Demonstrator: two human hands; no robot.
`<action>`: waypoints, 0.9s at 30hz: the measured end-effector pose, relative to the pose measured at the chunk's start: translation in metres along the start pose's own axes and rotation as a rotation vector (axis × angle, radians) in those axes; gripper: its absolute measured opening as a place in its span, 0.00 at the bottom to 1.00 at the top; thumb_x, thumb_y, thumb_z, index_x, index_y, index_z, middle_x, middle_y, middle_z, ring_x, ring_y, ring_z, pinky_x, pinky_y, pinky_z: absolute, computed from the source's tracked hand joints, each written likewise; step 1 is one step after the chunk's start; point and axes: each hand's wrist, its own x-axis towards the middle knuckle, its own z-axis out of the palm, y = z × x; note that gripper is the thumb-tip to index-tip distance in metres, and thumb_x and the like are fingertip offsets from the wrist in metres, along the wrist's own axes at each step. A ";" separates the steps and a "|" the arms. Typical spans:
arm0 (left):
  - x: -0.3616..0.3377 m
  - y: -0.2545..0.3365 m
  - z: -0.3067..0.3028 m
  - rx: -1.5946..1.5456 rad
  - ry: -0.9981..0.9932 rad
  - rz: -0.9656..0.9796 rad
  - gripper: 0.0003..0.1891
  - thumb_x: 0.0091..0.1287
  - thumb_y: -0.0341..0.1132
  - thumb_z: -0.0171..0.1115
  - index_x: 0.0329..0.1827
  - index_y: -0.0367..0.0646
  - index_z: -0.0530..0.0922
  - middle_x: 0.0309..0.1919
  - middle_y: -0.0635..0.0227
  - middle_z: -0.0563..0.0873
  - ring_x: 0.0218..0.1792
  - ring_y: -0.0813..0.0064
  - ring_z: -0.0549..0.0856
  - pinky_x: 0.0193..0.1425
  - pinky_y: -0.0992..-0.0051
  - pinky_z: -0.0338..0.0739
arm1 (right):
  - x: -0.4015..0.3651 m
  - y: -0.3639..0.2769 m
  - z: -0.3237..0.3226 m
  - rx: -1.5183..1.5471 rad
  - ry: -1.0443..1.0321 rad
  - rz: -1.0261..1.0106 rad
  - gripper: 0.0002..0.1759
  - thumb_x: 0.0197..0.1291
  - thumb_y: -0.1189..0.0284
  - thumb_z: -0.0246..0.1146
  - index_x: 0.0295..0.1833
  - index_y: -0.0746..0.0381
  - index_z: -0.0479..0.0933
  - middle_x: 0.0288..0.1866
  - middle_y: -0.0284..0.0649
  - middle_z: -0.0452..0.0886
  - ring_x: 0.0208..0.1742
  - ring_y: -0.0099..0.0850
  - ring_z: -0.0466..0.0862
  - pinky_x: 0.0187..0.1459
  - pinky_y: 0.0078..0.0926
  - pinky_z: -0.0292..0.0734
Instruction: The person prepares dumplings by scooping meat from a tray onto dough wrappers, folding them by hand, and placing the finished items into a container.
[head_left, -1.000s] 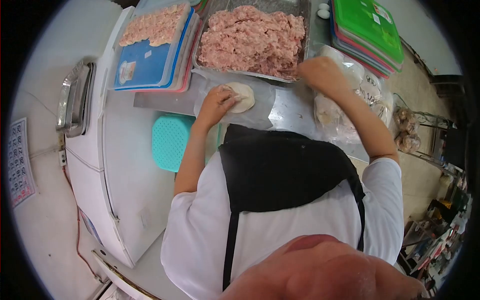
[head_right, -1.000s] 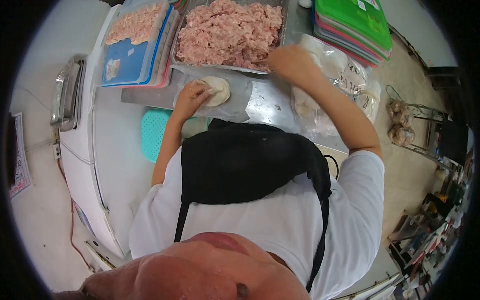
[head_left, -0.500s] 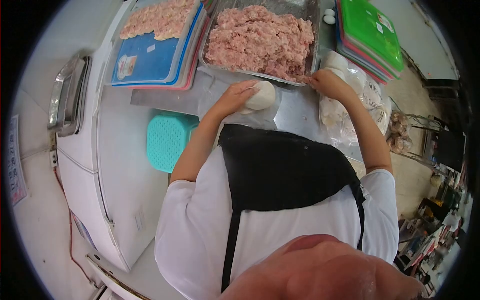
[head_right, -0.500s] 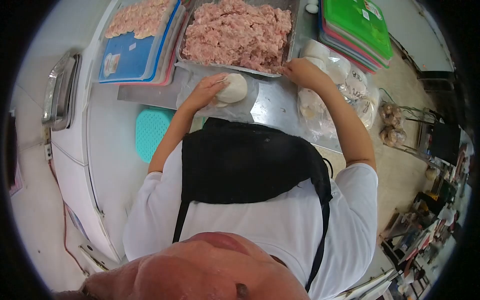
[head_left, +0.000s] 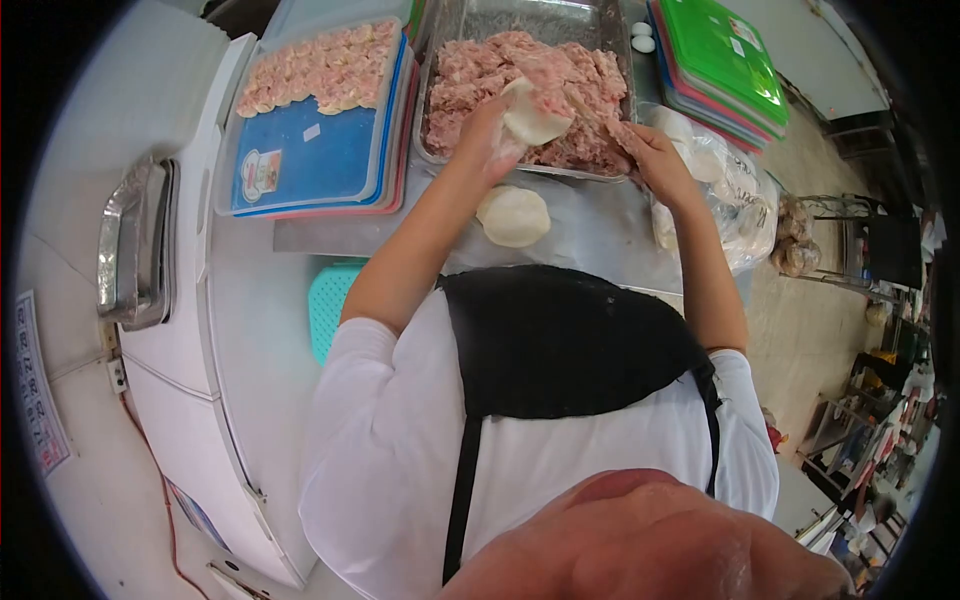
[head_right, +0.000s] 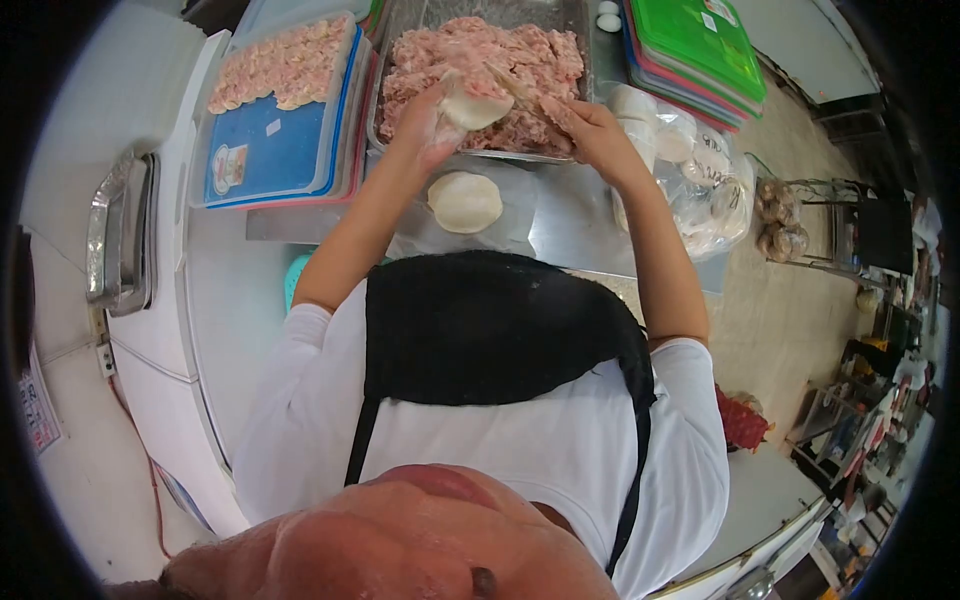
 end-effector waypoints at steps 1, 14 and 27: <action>-0.001 0.005 0.012 -0.072 -0.036 0.026 0.18 0.71 0.39 0.48 0.59 0.39 0.72 0.49 0.61 0.79 0.51 0.66 0.78 0.57 0.64 0.74 | 0.008 0.007 0.007 -0.092 0.064 -0.086 0.19 0.68 0.57 0.56 0.44 0.63 0.80 0.23 0.27 0.69 0.26 0.19 0.71 0.28 0.17 0.65; -0.002 0.039 0.023 -0.211 -0.019 0.186 0.37 0.67 0.64 0.43 0.68 0.42 0.63 0.65 0.56 0.68 0.66 0.56 0.67 0.70 0.49 0.57 | 0.005 -0.012 0.037 -1.052 0.314 -0.564 0.13 0.61 0.69 0.58 0.48 0.64 0.78 0.38 0.50 0.80 0.39 0.48 0.81 0.40 0.43 0.75; 0.010 0.044 0.004 -0.241 -0.175 0.270 0.30 0.65 0.46 0.59 0.67 0.43 0.64 0.62 0.53 0.71 0.65 0.55 0.69 0.67 0.54 0.64 | -0.007 -0.050 -0.008 -0.920 0.055 -0.603 0.19 0.67 0.64 0.55 0.55 0.66 0.75 0.47 0.49 0.82 0.45 0.44 0.82 0.46 0.32 0.76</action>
